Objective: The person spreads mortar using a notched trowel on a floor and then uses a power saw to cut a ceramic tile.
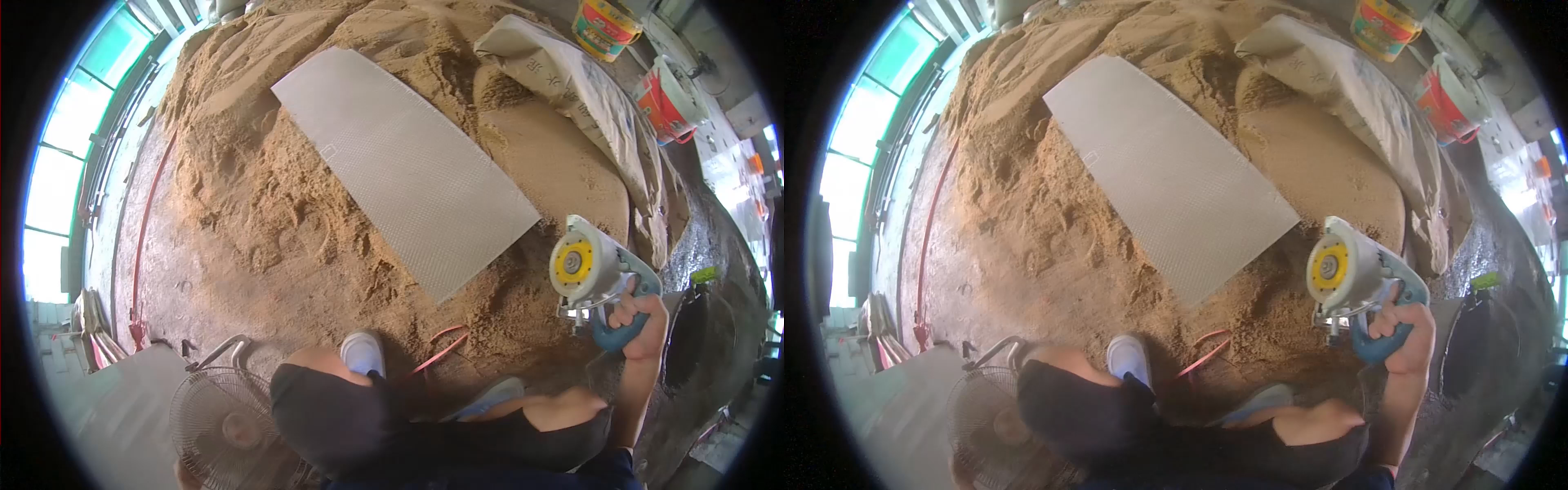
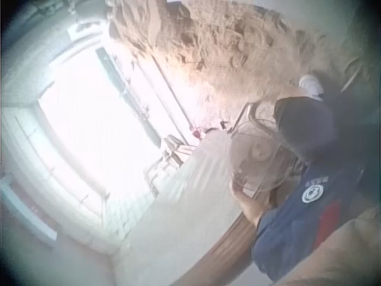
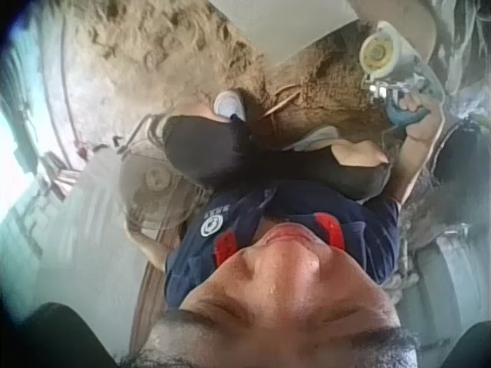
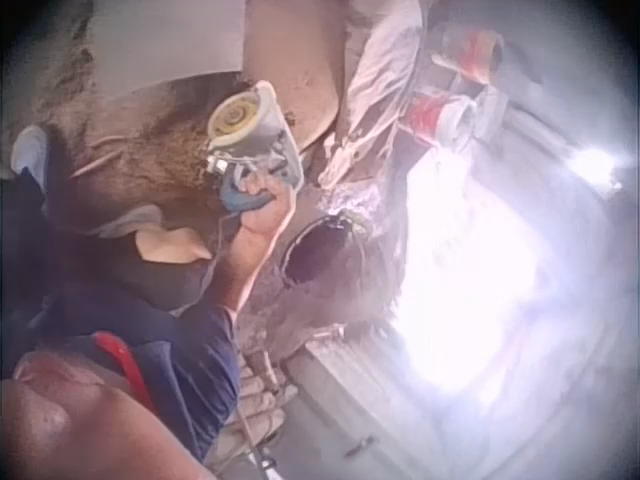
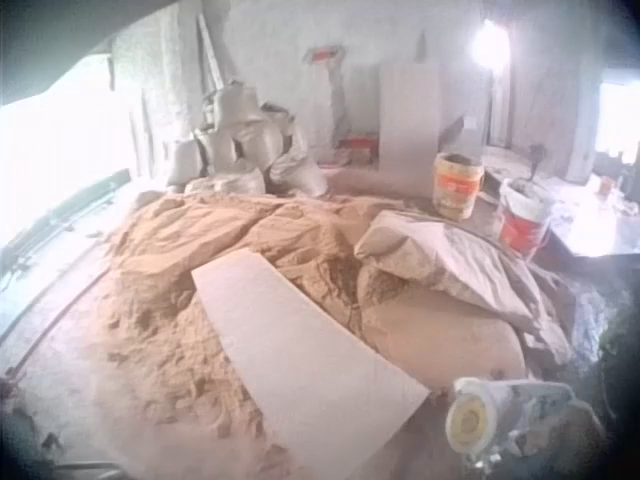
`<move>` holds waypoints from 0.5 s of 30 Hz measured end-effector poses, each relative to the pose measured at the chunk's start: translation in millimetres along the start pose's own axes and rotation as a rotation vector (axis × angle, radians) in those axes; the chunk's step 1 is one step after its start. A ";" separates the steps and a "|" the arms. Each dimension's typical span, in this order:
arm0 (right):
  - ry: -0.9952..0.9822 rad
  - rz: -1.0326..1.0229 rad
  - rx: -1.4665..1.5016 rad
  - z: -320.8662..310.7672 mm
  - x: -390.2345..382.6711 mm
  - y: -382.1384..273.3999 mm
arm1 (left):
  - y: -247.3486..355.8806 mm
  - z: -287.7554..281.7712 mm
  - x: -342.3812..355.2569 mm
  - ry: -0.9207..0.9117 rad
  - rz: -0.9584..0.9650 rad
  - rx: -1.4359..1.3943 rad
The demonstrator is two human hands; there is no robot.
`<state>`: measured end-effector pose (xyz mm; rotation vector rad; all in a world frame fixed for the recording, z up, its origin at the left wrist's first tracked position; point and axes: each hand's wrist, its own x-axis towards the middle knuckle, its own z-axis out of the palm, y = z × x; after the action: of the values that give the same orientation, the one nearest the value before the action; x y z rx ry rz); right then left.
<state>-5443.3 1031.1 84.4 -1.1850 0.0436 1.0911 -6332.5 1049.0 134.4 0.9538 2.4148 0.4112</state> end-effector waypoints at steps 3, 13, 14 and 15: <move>0.031 -0.035 -0.024 14.6 1.6 -3.0 | 19.9 -7.9 21.4 0.042 0.071 0.195; 0.014 -0.094 -0.213 56.2 -11.1 -26.4 | 92.8 34.3 100.1 0.177 0.296 0.705; 0.027 -0.103 -0.225 56.7 -11.9 -28.8 | 104.4 55.5 105.6 0.167 0.334 0.704; 0.032 -0.105 -0.220 55.6 -12.7 -33.6 | 117.6 85.5 106.2 0.125 0.364 0.655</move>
<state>-5453.7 1066.1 139.6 -1.3866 -0.1156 1.0032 -6286.9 1214.4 79.8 1.7002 2.5297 -0.2356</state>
